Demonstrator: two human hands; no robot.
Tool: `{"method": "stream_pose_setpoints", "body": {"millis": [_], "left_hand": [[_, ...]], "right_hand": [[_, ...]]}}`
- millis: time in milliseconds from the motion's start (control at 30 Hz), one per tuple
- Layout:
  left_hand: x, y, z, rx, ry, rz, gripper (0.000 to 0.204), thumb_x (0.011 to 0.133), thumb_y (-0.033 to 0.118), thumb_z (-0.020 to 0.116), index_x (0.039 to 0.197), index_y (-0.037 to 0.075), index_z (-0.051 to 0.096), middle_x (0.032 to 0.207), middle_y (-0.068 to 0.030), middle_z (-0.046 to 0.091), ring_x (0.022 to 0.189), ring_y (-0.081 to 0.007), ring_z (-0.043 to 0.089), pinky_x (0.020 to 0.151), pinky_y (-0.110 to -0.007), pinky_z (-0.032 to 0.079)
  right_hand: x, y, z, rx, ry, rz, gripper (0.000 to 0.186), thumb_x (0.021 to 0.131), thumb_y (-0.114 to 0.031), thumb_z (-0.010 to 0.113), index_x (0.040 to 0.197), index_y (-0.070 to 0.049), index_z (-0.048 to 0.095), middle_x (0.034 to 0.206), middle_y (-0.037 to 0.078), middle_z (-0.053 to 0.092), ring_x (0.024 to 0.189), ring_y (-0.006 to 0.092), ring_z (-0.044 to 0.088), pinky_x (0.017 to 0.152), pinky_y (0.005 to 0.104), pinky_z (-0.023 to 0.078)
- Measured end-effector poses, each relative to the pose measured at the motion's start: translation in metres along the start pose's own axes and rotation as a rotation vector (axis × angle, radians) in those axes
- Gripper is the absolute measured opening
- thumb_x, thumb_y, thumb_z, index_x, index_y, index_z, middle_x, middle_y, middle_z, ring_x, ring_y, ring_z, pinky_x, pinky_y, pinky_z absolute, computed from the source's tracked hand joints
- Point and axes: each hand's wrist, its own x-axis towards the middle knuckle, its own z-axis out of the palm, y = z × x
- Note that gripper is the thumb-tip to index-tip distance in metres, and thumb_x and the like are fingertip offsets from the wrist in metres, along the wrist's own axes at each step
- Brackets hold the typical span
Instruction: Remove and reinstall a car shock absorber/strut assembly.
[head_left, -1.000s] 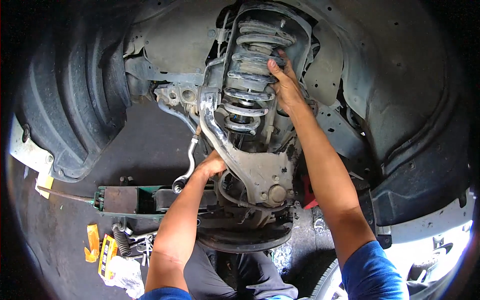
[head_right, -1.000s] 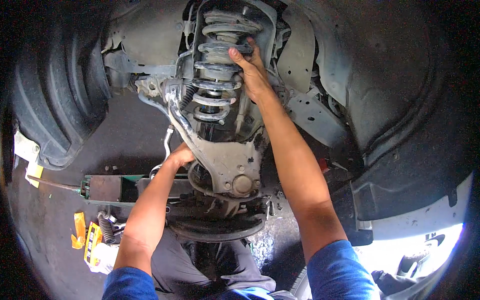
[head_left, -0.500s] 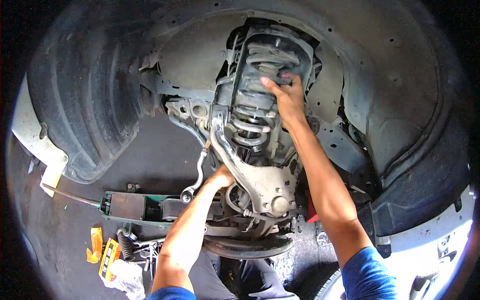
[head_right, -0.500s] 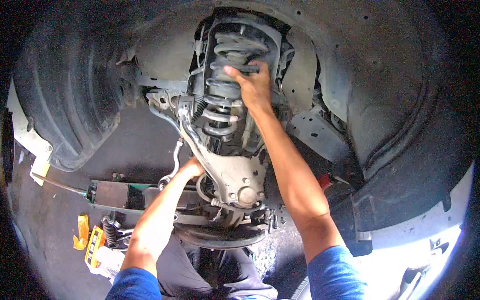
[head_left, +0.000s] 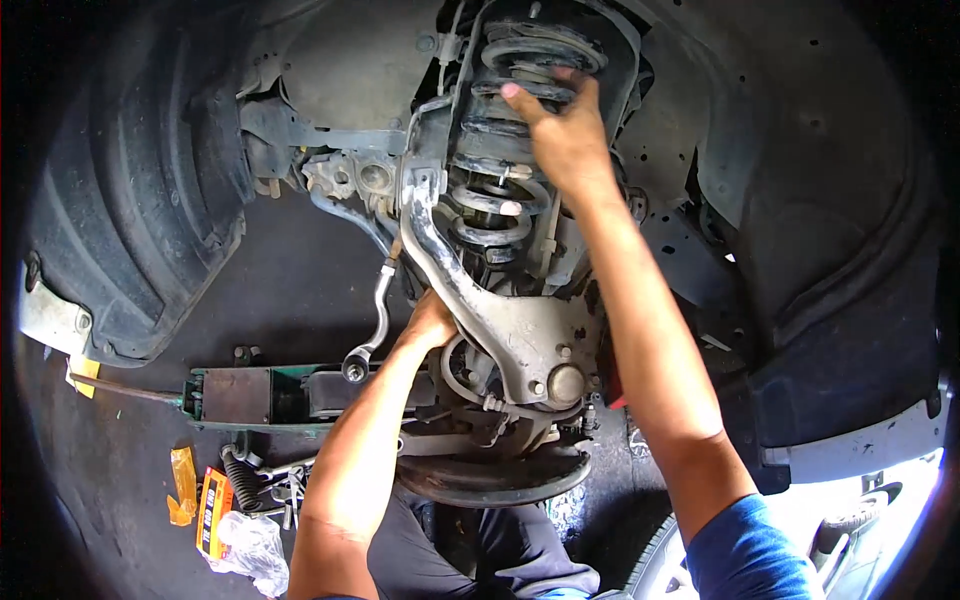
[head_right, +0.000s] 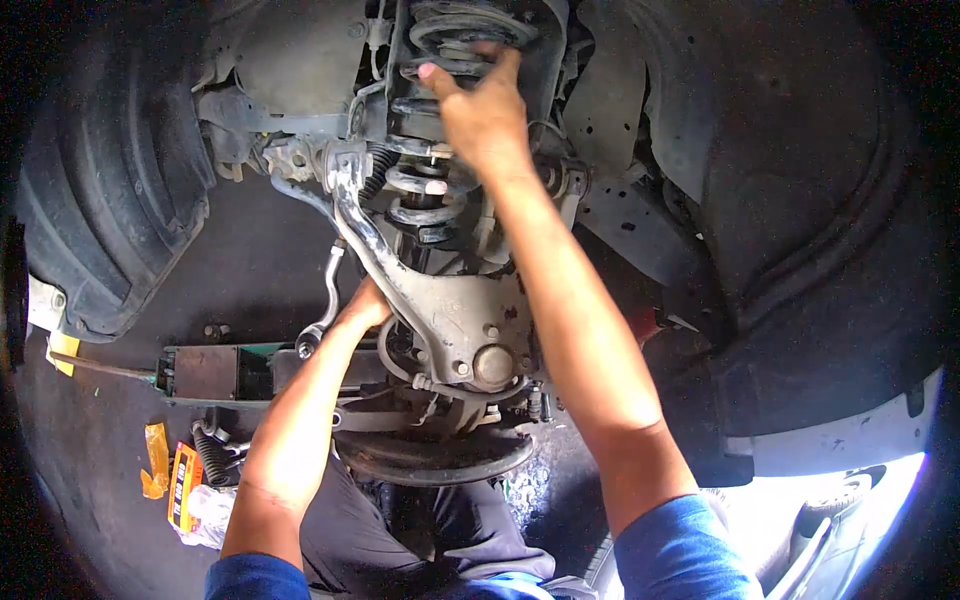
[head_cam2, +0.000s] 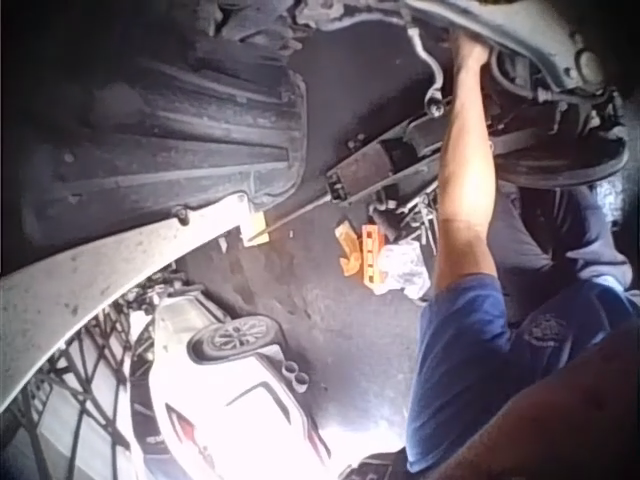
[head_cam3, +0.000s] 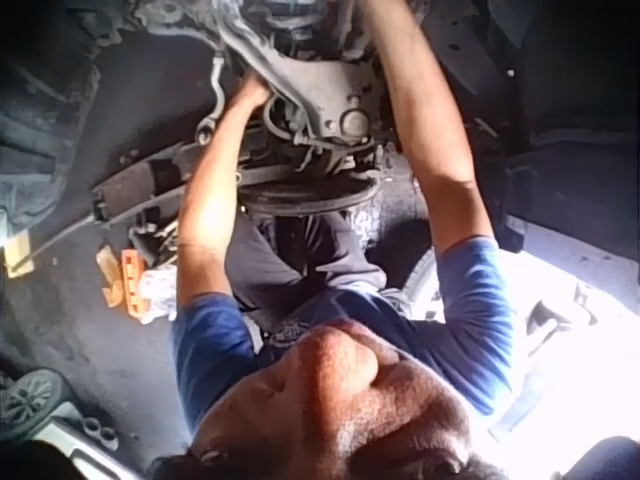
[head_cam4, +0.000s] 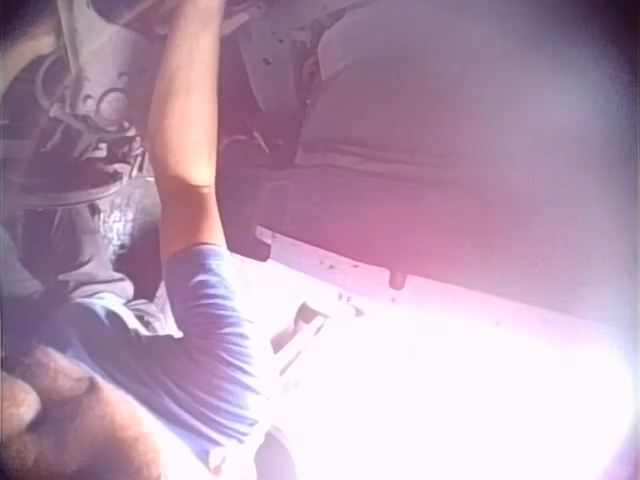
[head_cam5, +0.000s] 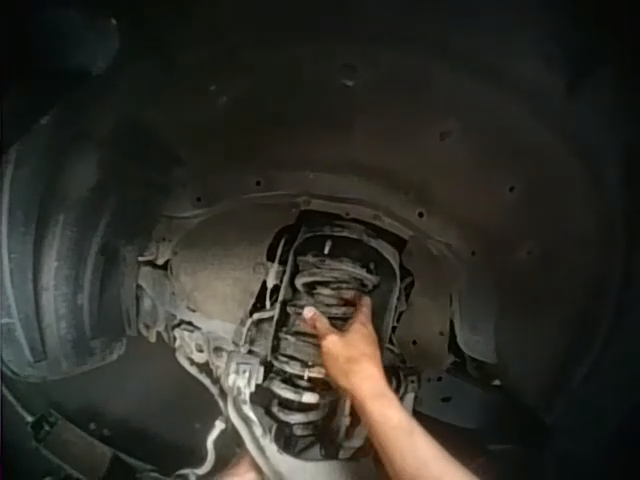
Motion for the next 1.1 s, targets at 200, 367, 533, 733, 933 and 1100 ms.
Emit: {"method": "stream_pose_setpoints", "body": {"millis": [200, 367, 533, 733, 933, 1100], "left_hand": [[-0.004, 0.033, -0.008, -0.176, -0.123, -0.138, 0.030, 0.079, 0.010, 0.068, 0.106, -0.001, 0.062, 0.108, -0.0164, 0.065, 0.099, -0.0221, 0.060, 0.089, -0.035, 0.047], [-0.008, 0.032, -0.010, -0.196, -0.052, -0.044, 0.026, 0.079, 0.009, 0.066, 0.104, -0.001, 0.064, 0.104, -0.0169, 0.067, 0.096, -0.0235, 0.062, 0.084, -0.036, 0.050], [-0.015, 0.026, 0.005, 0.110, 0.199, 0.237, 0.024, 0.083, 0.015, 0.057, 0.100, 0.001, 0.064, 0.101, -0.0215, 0.066, 0.099, -0.0371, 0.062, 0.083, -0.042, 0.050], [-0.015, 0.029, 0.006, -0.014, 0.119, -0.061, 0.034, 0.090, 0.023, 0.049, 0.117, 0.003, 0.056, 0.118, -0.0231, 0.058, 0.112, -0.0387, 0.054, 0.091, -0.045, 0.045], [-0.014, 0.035, 0.000, -0.258, 0.065, 0.176, 0.035, 0.083, 0.018, 0.062, 0.110, -0.003, 0.057, 0.111, -0.0199, 0.062, 0.106, -0.0276, 0.058, 0.089, -0.038, 0.046], [0.002, 0.025, -0.012, -0.138, -0.113, 0.120, 0.023, 0.080, 0.012, 0.065, 0.098, -0.002, 0.063, 0.098, -0.0153, 0.067, 0.092, -0.0204, 0.061, 0.083, -0.036, 0.049]], "right_hand": [[0.001, 0.025, -0.049, 0.124, -0.201, 0.111, 0.086, 0.077, -0.039, 0.075, 0.134, 0.010, 0.032, 0.125, 0.026, 0.053, 0.118, 0.0309, 0.052, 0.102, 0.0346, 0.038], [0.009, 0.033, -0.034, 0.524, -0.357, 0.195, 0.096, 0.073, -0.034, 0.080, 0.141, 0.003, 0.022, 0.136, 0.023, 0.043, 0.127, 0.0324, 0.041, 0.108, 0.0389, 0.033], [0.016, 0.050, -0.033, 0.685, -0.347, 0.243, 0.090, 0.073, -0.030, 0.081, 0.141, -0.004, 0.027, 0.134, 0.016, 0.044, 0.125, 0.0297, 0.042, 0.105, 0.0415, 0.035], [0.022, 0.056, -0.029, 0.663, -0.320, 0.215, 0.105, 0.067, -0.026, 0.085, 0.142, 0.003, 0.017, 0.133, 0.024, 0.042, 0.125, 0.0330, 0.042, 0.106, 0.0434, 0.036], [0.019, 0.032, -0.021, 0.533, -0.205, 0.187, 0.088, 0.067, -0.017, 0.085, 0.130, 0.004, 0.027, 0.118, 0.027, 0.050, 0.107, 0.0312, 0.056, 0.094, 0.0388, 0.046], [0.013, 0.010, 0.002, 0.199, 0.052, 0.172, 0.090, 0.064, -0.019, 0.086, 0.127, 0.005, 0.027, 0.118, 0.027, 0.048, 0.105, 0.0340, 0.057, 0.087, 0.0418, 0.053]]}}
